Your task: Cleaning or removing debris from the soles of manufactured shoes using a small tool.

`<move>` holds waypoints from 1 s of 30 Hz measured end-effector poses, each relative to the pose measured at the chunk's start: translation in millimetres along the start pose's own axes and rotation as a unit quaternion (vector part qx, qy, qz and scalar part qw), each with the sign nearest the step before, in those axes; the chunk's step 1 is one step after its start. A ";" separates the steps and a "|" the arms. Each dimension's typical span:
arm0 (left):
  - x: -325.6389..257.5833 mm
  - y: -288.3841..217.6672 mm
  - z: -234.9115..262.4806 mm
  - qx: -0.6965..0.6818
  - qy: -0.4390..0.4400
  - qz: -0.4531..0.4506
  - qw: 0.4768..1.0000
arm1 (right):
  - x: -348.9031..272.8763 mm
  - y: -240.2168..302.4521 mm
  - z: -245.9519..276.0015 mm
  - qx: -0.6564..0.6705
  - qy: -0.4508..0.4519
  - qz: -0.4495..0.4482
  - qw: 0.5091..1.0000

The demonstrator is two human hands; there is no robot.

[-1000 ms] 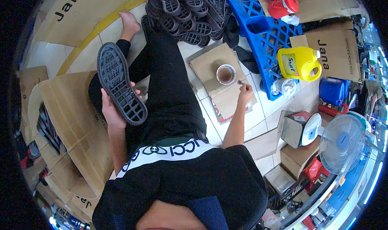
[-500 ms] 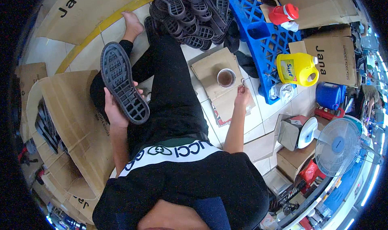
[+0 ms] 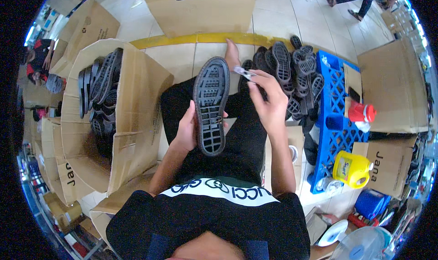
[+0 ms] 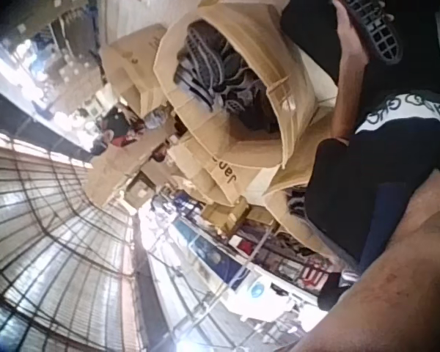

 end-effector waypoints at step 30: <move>-7.6 -50.8 21.9 0.028 -0.017 -0.063 0.997 | -6.8 80.4 -110.3 -0.260 0.315 0.252 0.877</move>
Point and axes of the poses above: each hand's wrist, its own x-axis towards the middle knuckle, its own z-axis out of the back of the hand, y = z × x, the point moved 9 cm from there along x, towards the middle knuckle, and after that the axes turned 2 degrees about -z, right-handed, at the moved point
